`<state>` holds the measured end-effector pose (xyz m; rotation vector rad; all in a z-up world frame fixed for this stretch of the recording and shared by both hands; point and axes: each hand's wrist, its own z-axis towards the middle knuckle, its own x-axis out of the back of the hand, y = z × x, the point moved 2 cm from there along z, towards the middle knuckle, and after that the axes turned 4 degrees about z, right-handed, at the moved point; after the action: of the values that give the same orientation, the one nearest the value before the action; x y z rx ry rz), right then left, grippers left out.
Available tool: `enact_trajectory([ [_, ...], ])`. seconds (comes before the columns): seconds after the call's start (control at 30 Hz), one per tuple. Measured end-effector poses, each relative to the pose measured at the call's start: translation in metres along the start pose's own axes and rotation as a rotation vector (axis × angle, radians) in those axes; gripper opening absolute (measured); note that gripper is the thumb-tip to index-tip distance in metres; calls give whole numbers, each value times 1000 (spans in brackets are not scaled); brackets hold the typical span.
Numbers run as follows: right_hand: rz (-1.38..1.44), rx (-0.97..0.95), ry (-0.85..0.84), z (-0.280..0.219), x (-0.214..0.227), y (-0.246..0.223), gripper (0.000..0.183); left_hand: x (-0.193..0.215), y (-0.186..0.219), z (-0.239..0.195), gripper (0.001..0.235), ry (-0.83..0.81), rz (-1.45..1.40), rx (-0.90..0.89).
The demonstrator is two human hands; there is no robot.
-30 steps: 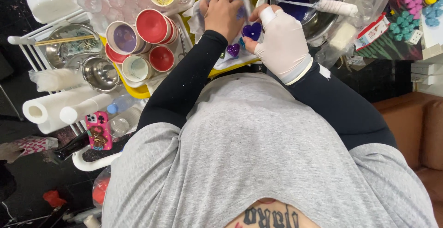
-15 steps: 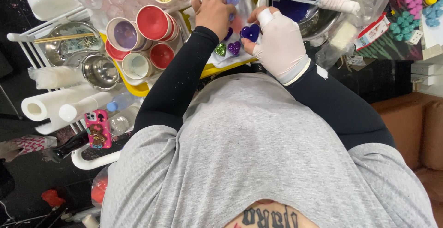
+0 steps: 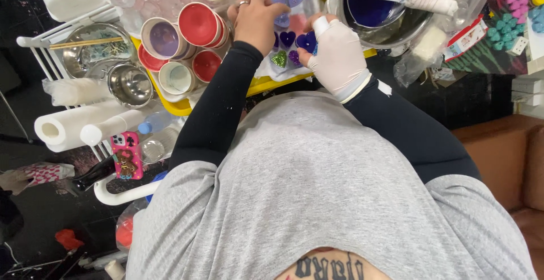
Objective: The recorder prepares blue wax and organizes heart-shaped molds in a candle-making studio.
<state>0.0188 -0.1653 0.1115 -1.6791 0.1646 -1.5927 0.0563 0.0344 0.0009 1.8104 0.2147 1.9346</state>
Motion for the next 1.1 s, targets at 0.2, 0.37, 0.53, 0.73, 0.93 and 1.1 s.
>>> enact_trajectory([
  [0.2,-19,-57,41,-2,-31,14,39,23,15,-25,39,196,26,68],
  [0.37,-76,-80,53,-1,-52,28,39,39,28,-38,35,122,-92,54],
  [0.53,-82,-83,82,0,-73,45,35,36,27,-53,32,144,-146,75],
  [0.73,-195,-82,71,10,-93,62,35,44,24,-73,29,151,-208,70],
  [0.93,-297,-70,57,20,-101,68,42,48,23,-85,28,76,-267,130],
  [1.1,-263,-203,-62,25,-115,78,40,49,24,-92,31,112,-231,93],
])
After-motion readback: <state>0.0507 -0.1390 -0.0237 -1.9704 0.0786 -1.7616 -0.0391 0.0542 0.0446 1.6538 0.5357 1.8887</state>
